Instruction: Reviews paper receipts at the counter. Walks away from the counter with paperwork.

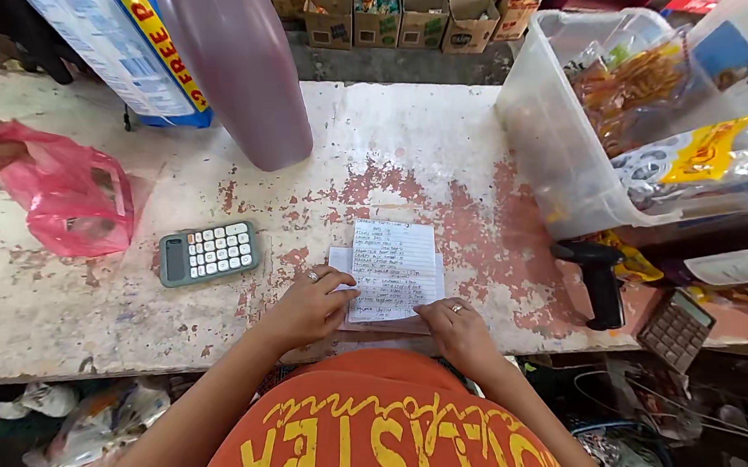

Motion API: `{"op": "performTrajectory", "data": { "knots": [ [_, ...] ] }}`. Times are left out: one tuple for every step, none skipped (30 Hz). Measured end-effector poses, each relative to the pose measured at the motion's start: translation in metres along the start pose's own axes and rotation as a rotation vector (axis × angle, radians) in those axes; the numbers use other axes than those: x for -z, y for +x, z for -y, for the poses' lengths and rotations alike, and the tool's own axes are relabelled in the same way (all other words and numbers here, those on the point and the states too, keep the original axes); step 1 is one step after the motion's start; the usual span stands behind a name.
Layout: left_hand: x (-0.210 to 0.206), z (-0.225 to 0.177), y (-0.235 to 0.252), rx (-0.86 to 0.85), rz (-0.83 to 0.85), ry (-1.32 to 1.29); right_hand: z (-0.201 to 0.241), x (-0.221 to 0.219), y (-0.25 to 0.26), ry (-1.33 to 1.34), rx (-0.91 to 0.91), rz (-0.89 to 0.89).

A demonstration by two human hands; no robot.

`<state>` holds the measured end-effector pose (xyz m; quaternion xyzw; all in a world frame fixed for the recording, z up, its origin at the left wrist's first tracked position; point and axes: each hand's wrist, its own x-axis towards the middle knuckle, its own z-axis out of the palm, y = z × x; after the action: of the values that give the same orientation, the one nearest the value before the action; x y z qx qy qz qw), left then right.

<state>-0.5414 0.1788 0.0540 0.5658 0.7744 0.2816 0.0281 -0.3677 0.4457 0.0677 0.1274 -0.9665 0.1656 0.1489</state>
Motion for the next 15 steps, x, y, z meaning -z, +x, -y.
{"op": "performTrajectory", "data": {
  "knots": [
    [-0.002,-0.002,0.0,-0.005,0.021,-0.017,-0.001,0.0,-0.001,0.003,0.001,0.008],
    [-0.005,-0.004,-0.001,-0.007,0.038,-0.032,-0.002,0.0,-0.001,0.004,0.002,0.019],
    [-0.006,-0.006,-0.001,-0.009,0.056,-0.041,-0.002,0.0,-0.002,0.006,0.003,0.031],
    [-0.008,-0.008,-0.001,-0.017,0.066,-0.04,-0.002,0.0,-0.003,0.01,0.001,0.038],
    [-0.009,-0.009,0.0,-0.028,0.072,-0.034,-0.002,0.0,-0.004,0.019,-0.002,0.042],
    [-0.011,-0.01,0.0,-0.042,0.071,-0.029,-0.002,0.0,-0.004,0.025,-0.003,0.04],
    [-0.012,-0.011,0.0,-0.058,0.069,-0.03,-0.001,0.001,-0.005,0.03,-0.005,0.029],
    [-0.012,-0.012,0.001,-0.072,0.066,-0.032,-0.001,0.001,-0.005,0.037,-0.009,0.016],
    [-0.013,-0.014,0.002,-0.078,0.062,-0.033,0.0,0.001,-0.005,0.042,-0.014,0.005],
    [-0.013,-0.016,0.003,-0.079,0.06,-0.034,0.001,0.002,-0.005,0.045,-0.017,-0.006],
    [-0.013,-0.017,0.004,-0.079,0.06,-0.034,0.001,0.002,-0.005,0.048,-0.019,-0.014],
    [-0.012,-0.018,0.005,-0.082,0.056,-0.034,0.001,0.002,-0.005,0.05,-0.02,-0.021],
    [-0.012,-0.019,0.006,-0.084,0.052,-0.029,0.002,0.002,-0.005,0.052,-0.022,-0.023],
    [-0.012,-0.019,0.006,-0.085,0.047,-0.024,0.002,0.002,-0.005,0.051,-0.022,-0.024],
    [-0.012,-0.02,0.006,-0.086,0.041,-0.02,0.002,0.001,-0.005,0.051,-0.021,-0.025]
  ]
}}
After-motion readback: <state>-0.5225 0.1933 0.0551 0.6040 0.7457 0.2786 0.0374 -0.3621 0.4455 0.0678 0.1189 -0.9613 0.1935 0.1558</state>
